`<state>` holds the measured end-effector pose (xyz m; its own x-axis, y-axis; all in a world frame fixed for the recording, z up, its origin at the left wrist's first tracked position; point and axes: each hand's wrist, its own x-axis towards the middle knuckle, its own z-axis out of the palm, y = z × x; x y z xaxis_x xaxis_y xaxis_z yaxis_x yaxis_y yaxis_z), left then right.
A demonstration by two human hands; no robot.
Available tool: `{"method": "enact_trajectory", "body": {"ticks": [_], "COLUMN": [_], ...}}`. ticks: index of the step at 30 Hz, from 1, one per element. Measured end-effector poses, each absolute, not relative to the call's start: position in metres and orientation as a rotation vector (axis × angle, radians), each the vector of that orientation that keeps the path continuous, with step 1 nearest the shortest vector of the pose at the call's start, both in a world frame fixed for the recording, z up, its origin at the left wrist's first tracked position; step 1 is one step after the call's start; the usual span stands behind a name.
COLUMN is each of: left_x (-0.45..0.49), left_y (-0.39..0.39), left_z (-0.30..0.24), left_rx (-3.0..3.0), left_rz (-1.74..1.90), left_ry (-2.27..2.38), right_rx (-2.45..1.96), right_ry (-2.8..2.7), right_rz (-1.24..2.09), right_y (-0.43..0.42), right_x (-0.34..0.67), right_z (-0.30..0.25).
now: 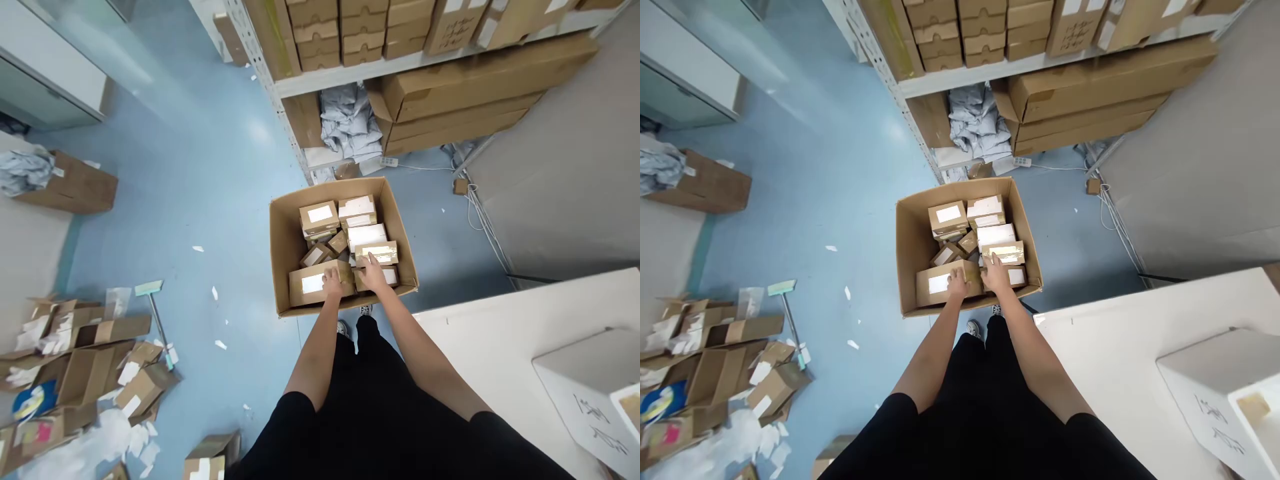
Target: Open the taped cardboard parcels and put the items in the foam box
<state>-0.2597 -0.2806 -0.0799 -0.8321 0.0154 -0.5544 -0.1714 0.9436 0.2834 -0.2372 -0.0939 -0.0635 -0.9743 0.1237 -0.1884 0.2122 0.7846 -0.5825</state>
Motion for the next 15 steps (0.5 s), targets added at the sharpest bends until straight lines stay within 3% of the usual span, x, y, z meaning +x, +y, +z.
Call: {"method": "enact_trajectory", "body": {"ticks": [7, 15], "left_x": [-0.263, -0.271], "left_y": [-0.299, -0.336], "left_z": [-0.088, -0.090], "left_rx": [-0.149, -0.178], "left_rz": [0.489, 0.803], "left_ry": [2.534, 2.459], "right_rx": [0.180, 0.491], "right_ry": [2.549, 2.342], "right_rz": [-1.067, -1.129], "right_y": [-0.131, -0.137], "right_x": [-0.248, -0.265], "right_z": [-0.116, -0.151]}}
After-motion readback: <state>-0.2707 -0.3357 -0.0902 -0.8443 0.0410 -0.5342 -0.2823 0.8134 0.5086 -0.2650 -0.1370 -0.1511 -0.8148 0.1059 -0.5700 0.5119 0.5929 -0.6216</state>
